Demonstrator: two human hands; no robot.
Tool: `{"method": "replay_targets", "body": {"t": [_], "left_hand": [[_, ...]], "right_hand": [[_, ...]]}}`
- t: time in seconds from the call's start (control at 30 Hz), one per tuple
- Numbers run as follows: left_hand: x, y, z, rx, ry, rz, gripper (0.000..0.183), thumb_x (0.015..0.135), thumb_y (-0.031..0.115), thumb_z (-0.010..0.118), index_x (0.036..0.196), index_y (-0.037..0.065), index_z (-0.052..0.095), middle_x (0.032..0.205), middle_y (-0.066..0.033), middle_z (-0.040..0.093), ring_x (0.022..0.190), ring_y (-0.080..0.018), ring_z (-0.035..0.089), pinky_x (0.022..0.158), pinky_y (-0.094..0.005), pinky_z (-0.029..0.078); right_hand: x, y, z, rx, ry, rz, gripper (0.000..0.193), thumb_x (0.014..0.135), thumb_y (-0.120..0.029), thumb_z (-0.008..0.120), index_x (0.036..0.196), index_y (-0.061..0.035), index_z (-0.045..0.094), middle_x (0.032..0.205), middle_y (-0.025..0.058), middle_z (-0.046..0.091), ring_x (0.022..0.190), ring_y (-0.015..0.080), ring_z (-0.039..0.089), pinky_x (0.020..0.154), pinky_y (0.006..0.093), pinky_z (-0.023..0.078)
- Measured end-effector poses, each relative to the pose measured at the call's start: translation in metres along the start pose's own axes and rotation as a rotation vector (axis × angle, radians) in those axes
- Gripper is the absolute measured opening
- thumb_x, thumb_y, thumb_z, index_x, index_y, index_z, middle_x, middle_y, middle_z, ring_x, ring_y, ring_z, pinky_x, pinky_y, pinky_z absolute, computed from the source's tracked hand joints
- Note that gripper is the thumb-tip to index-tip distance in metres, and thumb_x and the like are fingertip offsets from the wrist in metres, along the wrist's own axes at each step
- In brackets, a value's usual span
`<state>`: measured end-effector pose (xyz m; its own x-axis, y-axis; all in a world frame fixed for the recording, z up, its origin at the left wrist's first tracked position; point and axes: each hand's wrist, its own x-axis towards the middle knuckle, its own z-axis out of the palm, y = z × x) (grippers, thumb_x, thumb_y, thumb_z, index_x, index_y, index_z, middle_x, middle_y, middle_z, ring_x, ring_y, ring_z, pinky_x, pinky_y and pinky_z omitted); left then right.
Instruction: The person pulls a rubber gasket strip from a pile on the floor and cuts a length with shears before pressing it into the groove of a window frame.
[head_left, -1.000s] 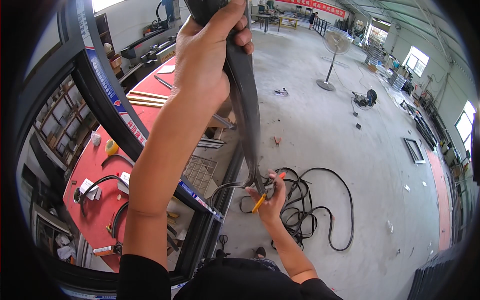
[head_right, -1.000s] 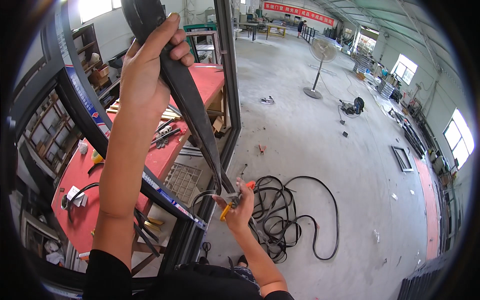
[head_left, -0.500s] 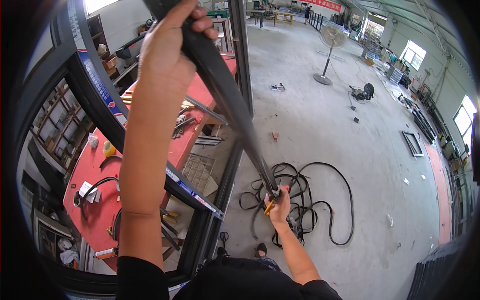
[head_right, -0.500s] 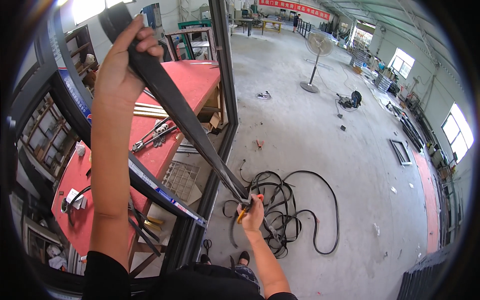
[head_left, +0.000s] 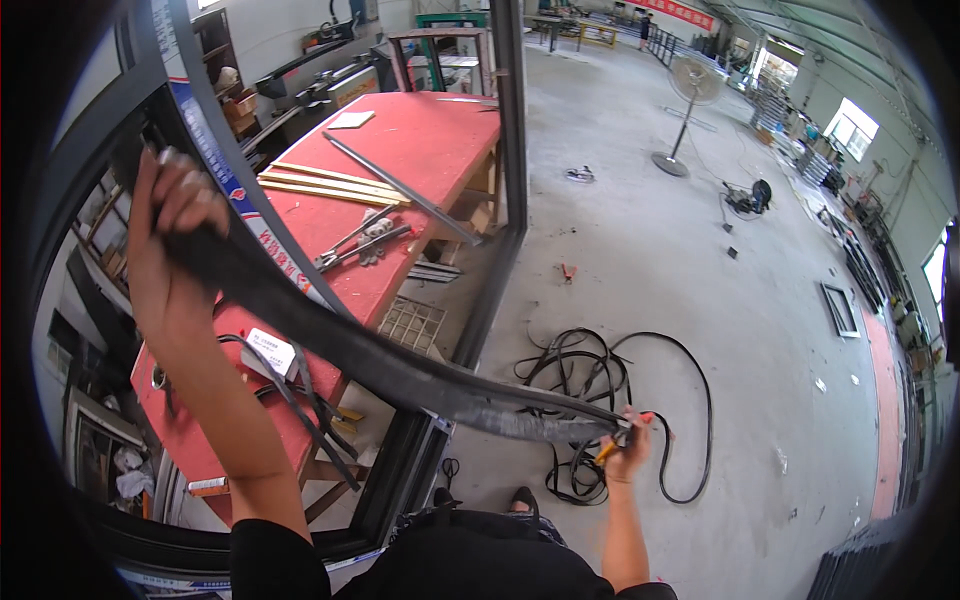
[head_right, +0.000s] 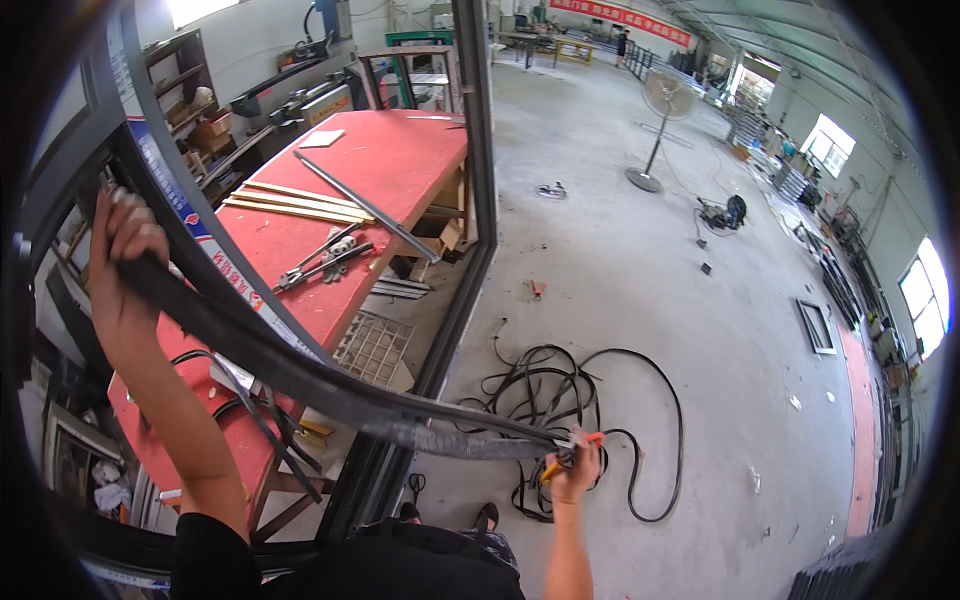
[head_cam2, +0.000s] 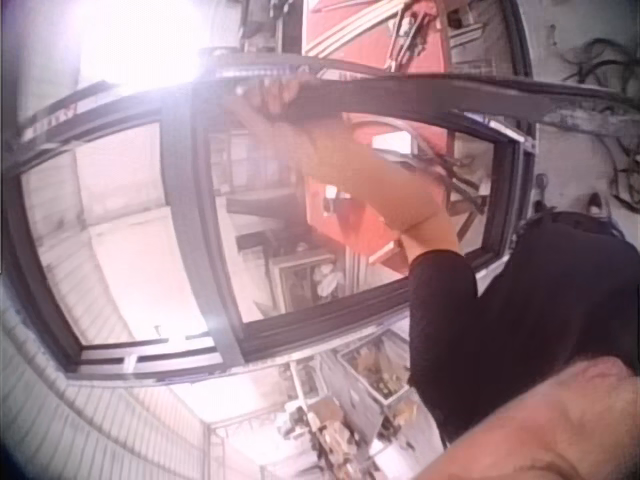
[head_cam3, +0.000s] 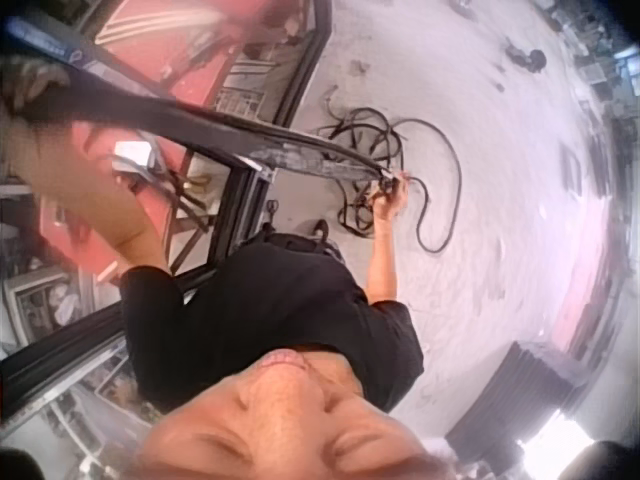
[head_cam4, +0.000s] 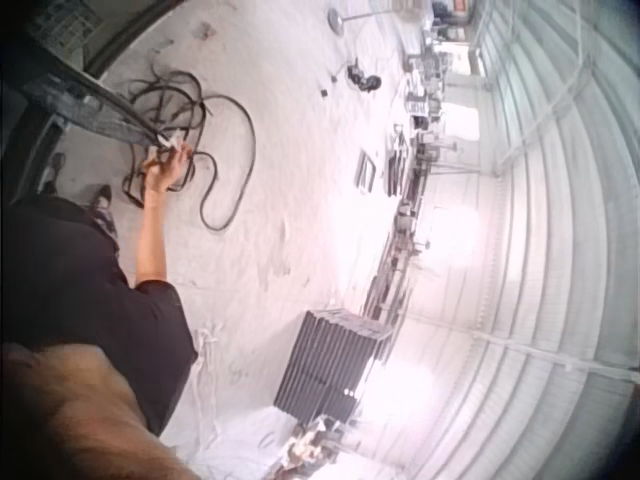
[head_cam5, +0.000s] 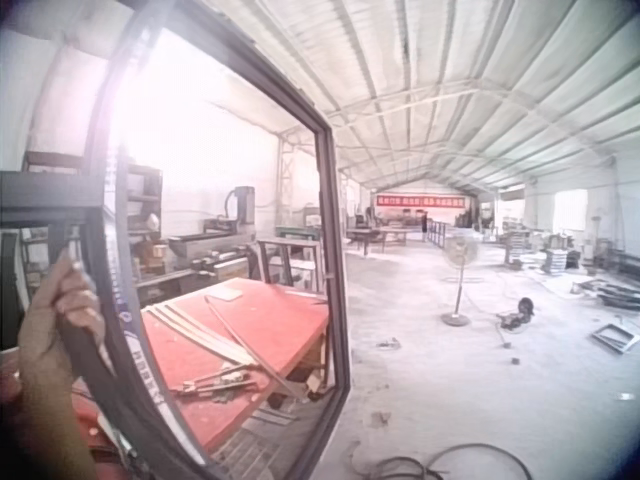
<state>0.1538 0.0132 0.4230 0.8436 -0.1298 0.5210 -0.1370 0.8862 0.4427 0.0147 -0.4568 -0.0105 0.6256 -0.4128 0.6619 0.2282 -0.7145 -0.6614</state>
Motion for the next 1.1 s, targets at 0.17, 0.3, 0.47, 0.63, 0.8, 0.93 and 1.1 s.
{"method": "replay_targets", "body": {"t": [0.17,0.3,0.47,0.63,0.8,0.93,1.1], "left_hand": [[-0.105,0.071,-0.027,0.001,0.28,0.238,0.018,0.1,0.018,0.054,0.088,0.006,0.048,0.072,0.0023,0.039,0.057,-0.0065,0.039,0.054,-0.0228,0.037],[-0.14,0.107,-0.084,-0.074,0.444,0.312,0.02,0.099,0.017,0.056,0.084,0.008,0.046,0.07,0.0024,0.041,0.057,-0.0079,0.041,0.057,-0.0235,0.04],[-0.173,0.167,-0.157,-0.154,0.564,0.392,0.022,0.092,0.011,0.065,0.081,0.006,0.047,0.066,0.0018,0.044,0.058,-0.0086,0.045,0.06,-0.0232,0.045],[-0.214,0.217,-0.232,-0.297,0.802,0.466,0.026,0.089,0.011,0.068,0.074,0.006,0.048,0.063,0.0008,0.047,0.054,-0.0098,0.047,0.055,-0.0254,0.048],[-0.228,0.218,-0.282,-0.199,0.994,0.495,0.021,0.089,0.01,0.068,0.077,0.005,0.052,0.062,-0.0012,0.05,0.052,-0.0121,0.049,0.052,-0.0255,0.049],[-0.236,0.226,-0.326,-0.056,1.172,0.473,0.027,0.093,0.015,0.064,0.072,0.008,0.048,0.06,-0.0012,0.049,0.05,-0.0123,0.048,0.052,-0.0264,0.048],[-0.244,0.231,-0.383,-0.07,1.192,0.464,0.032,0.094,0.02,0.063,0.068,0.007,0.05,0.057,-0.0021,0.05,0.05,-0.0139,0.047,0.055,-0.031,0.049]], "right_hand": [[0.049,-0.028,-0.017,-0.011,-0.1,-0.252,0.043,0.073,-0.023,0.074,0.11,-0.0081,0.059,0.102,0.0097,0.069,0.086,0.0309,0.066,0.076,0.0386,0.051],[0.109,-0.068,-0.022,-0.158,-0.179,-0.557,0.046,0.074,-0.019,0.069,0.117,-0.0121,0.053,0.101,0.0113,0.069,0.076,0.0295,0.066,0.064,0.039,0.052],[0.168,-0.136,0.023,0.107,-0.211,-0.727,0.046,0.081,-0.021,0.072,0.12,-0.0101,0.05,0.111,0.0225,0.067,0.086,0.0343,0.067,0.074,0.0404,0.054],[0.172,-0.171,0.067,0.459,-0.694,-0.464,0.047,0.061,0.003,0.068,0.106,-0.0068,0.057,0.087,0.0099,0.067,0.071,0.0226,0.064,0.064,0.0309,0.051],[0.153,-0.18,0.101,0.421,-0.923,-0.487,0.048,0.062,0.005,0.072,0.107,-0.0054,0.058,0.082,0.0109,0.065,0.069,0.0272,0.063,0.063,0.0327,0.05],[0.137,-0.173,0.111,0.261,-0.981,-0.609,0.045,0.064,0.0,0.078,0.103,-0.006,0.056,0.079,0.0104,0.064,0.065,0.0297,0.062,0.062,0.0344,0.048],[0.126,-0.186,0.116,0.241,-0.998,-0.66,0.049,0.064,-0.003,0.078,0.108,-0.0057,0.057,0.07,0.0102,0.059,0.061,0.0299,0.059,0.056,0.0379,0.046]]}}
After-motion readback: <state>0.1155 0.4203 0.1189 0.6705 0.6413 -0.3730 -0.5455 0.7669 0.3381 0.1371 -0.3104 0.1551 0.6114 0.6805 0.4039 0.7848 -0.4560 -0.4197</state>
